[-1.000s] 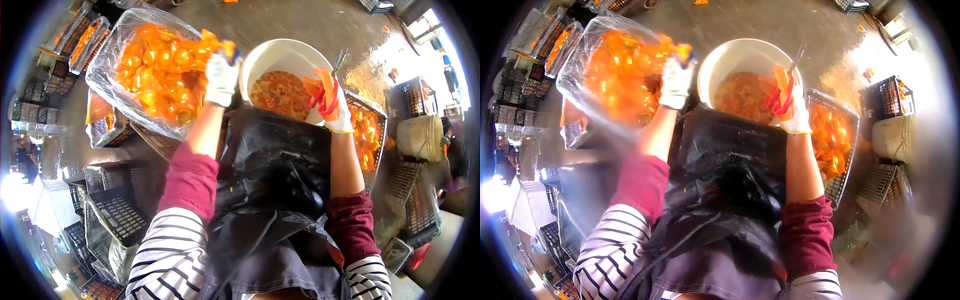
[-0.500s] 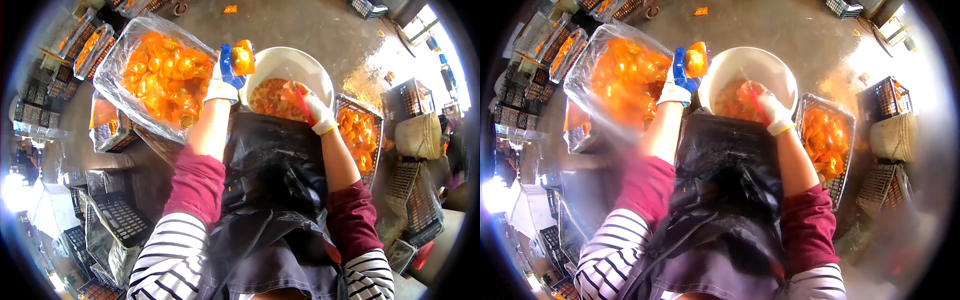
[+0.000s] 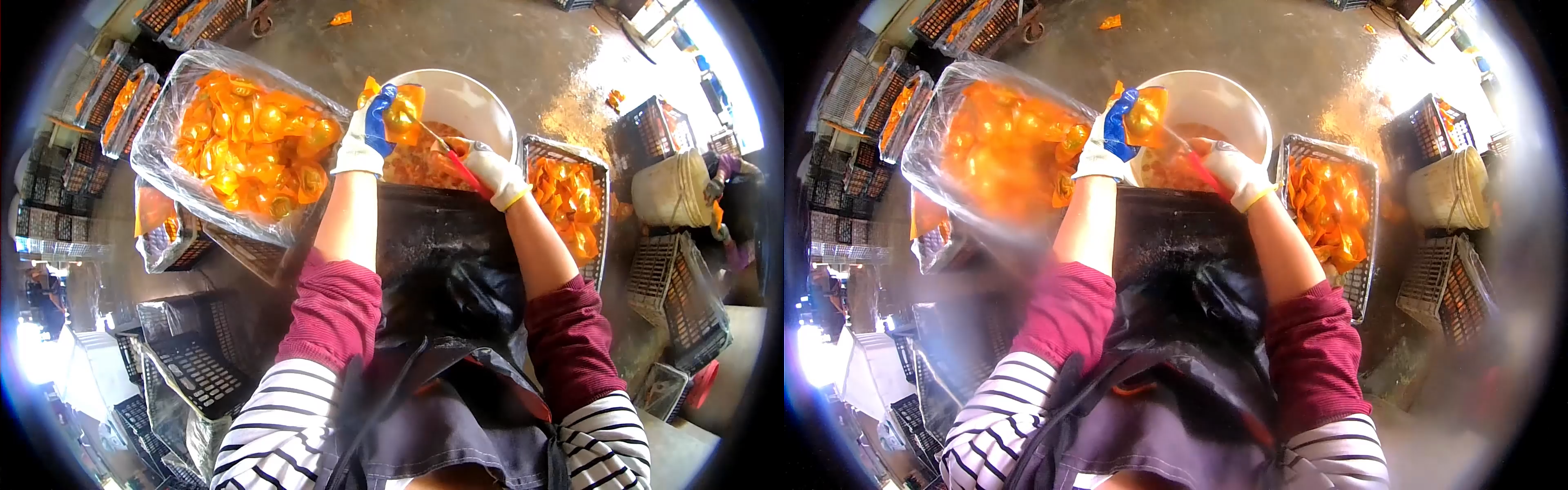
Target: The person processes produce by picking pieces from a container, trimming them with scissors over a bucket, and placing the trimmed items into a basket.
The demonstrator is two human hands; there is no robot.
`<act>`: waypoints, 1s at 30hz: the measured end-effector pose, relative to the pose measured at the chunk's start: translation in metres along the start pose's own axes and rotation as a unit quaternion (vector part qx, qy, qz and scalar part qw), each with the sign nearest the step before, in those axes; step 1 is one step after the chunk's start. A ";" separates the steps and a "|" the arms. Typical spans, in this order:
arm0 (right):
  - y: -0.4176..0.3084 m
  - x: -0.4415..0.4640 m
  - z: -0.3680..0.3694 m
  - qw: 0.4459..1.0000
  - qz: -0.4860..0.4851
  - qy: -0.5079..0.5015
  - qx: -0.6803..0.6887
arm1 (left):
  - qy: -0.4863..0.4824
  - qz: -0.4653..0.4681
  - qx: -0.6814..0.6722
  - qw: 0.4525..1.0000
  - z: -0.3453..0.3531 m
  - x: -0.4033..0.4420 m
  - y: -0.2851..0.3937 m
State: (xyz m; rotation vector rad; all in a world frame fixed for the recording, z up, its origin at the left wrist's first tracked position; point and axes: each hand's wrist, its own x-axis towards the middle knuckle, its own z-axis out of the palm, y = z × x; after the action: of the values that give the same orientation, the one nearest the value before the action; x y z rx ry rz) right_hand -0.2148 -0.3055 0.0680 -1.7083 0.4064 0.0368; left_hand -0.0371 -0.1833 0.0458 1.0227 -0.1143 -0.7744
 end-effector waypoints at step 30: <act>0.024 0.026 0.001 0.995 0.037 0.093 -0.028 | 0.024 -0.042 0.226 0.973 -0.008 0.019 -0.036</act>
State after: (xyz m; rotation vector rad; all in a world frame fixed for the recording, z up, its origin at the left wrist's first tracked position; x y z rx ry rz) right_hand -0.1967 -0.3141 0.0385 -1.7571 0.6127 -0.0585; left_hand -0.0387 -0.1997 0.0077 1.4849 -0.2135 -0.8182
